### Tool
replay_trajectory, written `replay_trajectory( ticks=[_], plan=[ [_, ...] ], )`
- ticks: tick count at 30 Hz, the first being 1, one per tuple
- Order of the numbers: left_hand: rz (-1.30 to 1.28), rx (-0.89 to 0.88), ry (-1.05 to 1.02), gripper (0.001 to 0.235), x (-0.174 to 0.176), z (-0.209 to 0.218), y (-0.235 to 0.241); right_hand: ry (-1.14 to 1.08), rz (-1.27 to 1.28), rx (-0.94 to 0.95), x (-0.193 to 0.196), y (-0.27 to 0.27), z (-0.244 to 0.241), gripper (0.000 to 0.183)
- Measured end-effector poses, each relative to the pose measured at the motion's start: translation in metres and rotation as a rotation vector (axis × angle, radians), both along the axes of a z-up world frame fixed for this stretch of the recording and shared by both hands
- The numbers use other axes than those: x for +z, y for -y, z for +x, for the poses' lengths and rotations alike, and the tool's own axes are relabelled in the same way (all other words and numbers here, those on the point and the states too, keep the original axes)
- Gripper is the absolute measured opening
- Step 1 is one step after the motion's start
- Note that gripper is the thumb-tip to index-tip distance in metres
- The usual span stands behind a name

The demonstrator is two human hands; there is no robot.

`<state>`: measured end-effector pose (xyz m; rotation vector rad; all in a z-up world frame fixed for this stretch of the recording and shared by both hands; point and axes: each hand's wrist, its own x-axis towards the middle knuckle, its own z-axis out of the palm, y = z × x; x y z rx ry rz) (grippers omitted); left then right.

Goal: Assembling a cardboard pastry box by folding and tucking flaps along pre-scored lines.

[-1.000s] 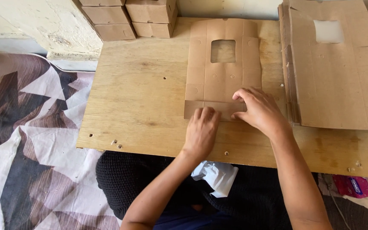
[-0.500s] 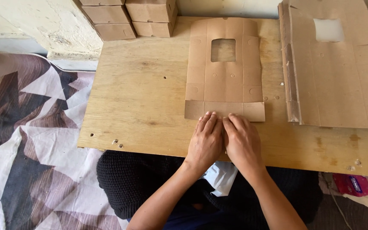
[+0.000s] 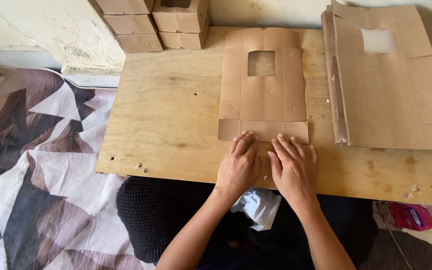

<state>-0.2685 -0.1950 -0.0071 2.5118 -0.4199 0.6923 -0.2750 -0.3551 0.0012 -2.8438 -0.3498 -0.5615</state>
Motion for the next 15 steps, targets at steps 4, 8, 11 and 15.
replay_trajectory(
  ticks=[4,8,11,15],
  plan=[
    [-0.025,0.021,-0.012,0.039,-0.0049,0.0005,0.0023,0.035,-0.012,-0.012,0.0025,-0.0046,-0.0017,0.039],
    [-0.025,0.036,-0.036,0.04,-0.0049,0.0008,0.0034,0.053,-0.002,-0.011,0.0026,-0.0057,-0.0023,0.04],
    [-0.026,0.038,-0.048,0.041,-0.0052,0.0012,0.0037,0.058,0.002,-0.009,0.0026,-0.0061,-0.0028,0.04],
    [-0.013,0.046,-0.058,0.042,-0.0052,0.0012,0.0023,0.053,0.004,-0.016,0.0047,-0.0078,-0.0034,0.04]
  ],
)
